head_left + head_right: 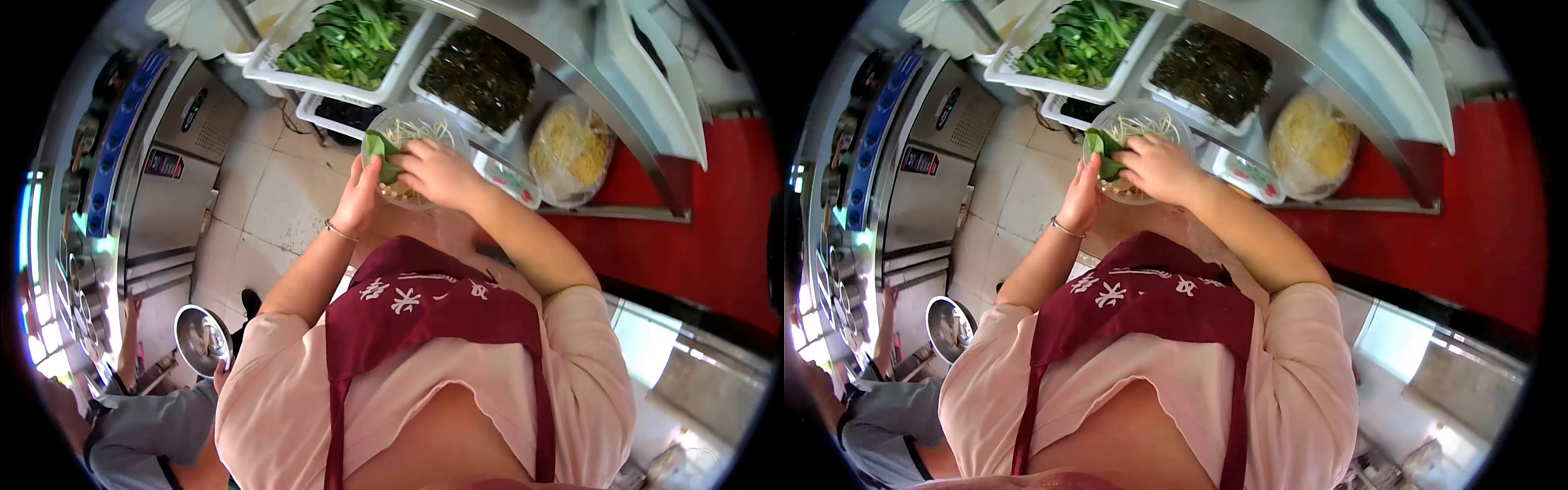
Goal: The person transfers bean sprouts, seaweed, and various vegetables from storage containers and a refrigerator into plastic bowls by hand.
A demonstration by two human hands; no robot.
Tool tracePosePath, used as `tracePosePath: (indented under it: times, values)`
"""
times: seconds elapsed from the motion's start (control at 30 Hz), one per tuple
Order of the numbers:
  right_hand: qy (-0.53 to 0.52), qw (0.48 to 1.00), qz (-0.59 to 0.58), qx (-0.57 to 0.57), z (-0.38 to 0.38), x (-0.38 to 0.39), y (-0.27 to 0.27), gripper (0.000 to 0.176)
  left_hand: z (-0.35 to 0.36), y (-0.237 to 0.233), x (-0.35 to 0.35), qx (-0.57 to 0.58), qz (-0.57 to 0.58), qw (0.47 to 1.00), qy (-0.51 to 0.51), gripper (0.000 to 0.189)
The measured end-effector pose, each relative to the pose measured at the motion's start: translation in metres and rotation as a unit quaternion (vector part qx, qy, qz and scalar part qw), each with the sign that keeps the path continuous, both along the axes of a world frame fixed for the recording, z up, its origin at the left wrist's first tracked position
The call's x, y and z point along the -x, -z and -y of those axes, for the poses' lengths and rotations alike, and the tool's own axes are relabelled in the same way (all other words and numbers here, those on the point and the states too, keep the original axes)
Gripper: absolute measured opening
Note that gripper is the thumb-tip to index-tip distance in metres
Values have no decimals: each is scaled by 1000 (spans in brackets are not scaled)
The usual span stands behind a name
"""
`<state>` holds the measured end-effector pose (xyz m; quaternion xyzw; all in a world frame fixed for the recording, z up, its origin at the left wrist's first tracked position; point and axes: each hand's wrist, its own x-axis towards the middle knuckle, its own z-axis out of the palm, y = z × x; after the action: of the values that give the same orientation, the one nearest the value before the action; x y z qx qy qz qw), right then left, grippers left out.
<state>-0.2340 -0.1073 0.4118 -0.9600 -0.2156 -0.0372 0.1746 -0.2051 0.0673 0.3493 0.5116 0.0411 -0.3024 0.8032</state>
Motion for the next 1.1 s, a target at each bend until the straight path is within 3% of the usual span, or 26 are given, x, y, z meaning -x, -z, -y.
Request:
tracePosePath:
  times: [0.03, 0.1, 0.27, 0.33, 0.4, 0.43, 0.47, 0.53, 0.6, 0.63, 0.7, 0.8, 1.0, 1.1]
  values:
    - [31, 999, 12, -42, 9, 5, 0, 30, 6, 6, 1, -1, -2, 1000, 16, 50]
    - [83, 988, 108, -75, 29, 23, -14, 24, 19, 20, 4, 153, -33, 985, 78, 50]
    - [195, 961, 173, -90, 89, 102, -36, 17, 60, 18, 23, 104, -81, 978, 164, 51]
    - [338, 903, 124, -234, 107, 156, -42, 16, 77, 18, 32, 88, -115, 967, 210, 51]
    - [441, 873, 123, -171, 136, 219, -14, 14, 94, 14, 46, 110, -76, 962, 237, 49]
    - [447, 883, 132, -52, 155, 254, 1, 11, 103, 23, 51, 94, -95, 956, 262, 48]
    - [485, 872, 44, 49, 172, 292, 21, 13, 107, 24, 53, 89, -100, 941, 312, 50]
    - [542, 778, -86, 306, 204, 360, 62, 19, 120, 16, 72, 66, -63, 940, 329, 52]
    - [482, 738, -223, 415, 222, 385, 69, 26, 134, 8, 87, 72, -81, 920, 377, 53]
    - [454, 737, -238, 441, 226, 392, 73, 29, 143, 9, 95, 57, -84, 913, 396, 52]
    - [443, 732, -255, 451, 227, 383, 88, 35, 157, 22, 100, 45, -85, 904, 416, 52]
    - [463, 722, -263, 443, 231, 377, 89, 39, 177, 2, 126, 0, -56, 904, 425, 51]
    - [561, 730, -245, 305, 236, 369, 88, 28, 203, -4, 156, 13, -58, 900, 431, 49]
    - [563, 737, -233, 294, 221, 383, 88, 29, 209, 2, 163, -1, -66, 900, 432, 48]
